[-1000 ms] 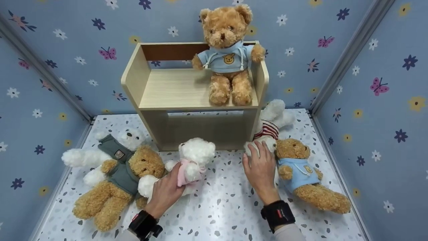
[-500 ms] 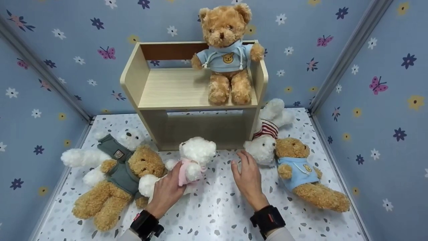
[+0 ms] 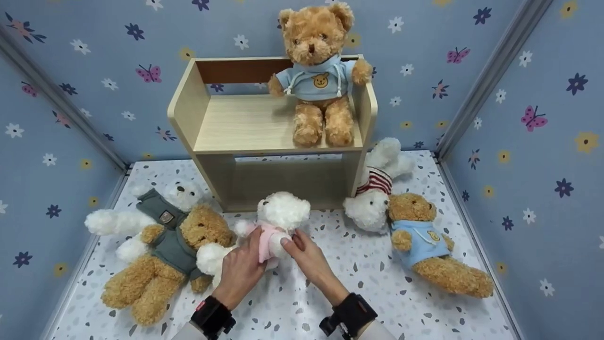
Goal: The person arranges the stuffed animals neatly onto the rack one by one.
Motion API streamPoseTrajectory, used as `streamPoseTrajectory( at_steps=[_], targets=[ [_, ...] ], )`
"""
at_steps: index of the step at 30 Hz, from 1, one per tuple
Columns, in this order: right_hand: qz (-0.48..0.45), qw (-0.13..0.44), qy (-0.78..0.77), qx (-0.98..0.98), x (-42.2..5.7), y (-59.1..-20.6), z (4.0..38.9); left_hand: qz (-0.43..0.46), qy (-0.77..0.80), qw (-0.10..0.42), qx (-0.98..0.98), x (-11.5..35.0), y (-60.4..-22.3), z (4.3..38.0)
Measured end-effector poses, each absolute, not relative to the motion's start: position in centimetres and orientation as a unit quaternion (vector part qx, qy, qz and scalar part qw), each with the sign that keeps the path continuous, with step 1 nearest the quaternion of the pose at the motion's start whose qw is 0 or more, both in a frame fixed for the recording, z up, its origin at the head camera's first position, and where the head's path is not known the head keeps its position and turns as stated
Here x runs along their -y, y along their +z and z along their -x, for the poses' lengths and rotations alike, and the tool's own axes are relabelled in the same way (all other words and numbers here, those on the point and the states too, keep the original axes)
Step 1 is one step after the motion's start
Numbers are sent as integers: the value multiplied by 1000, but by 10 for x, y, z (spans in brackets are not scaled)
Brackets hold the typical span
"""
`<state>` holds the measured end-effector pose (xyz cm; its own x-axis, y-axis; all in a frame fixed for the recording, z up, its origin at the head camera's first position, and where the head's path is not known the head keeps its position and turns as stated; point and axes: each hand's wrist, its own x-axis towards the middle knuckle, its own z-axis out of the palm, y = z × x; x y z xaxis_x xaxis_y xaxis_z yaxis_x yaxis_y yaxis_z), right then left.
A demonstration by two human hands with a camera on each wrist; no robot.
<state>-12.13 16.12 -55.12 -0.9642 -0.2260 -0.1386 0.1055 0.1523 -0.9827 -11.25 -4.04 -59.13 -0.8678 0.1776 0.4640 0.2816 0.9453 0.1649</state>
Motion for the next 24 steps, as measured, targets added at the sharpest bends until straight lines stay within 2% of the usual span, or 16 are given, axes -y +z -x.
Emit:
streamPoseTrajectory(
  at_steps=[5,14,18,24],
  targets=[
    [6,120,-666,-736,-142,-553,127,116,-88,231,962,33,-591,112],
    [-48,29,-701,-711,-124,-559,134,127,-77,241,959,18,-586,112],
    [-56,5,-700,-712,-126,-561,138,125,-97,243,957,17,-587,110],
    [-71,-11,-669,-740,-127,-546,136,129,-177,200,955,20,-587,107]
  ],
)
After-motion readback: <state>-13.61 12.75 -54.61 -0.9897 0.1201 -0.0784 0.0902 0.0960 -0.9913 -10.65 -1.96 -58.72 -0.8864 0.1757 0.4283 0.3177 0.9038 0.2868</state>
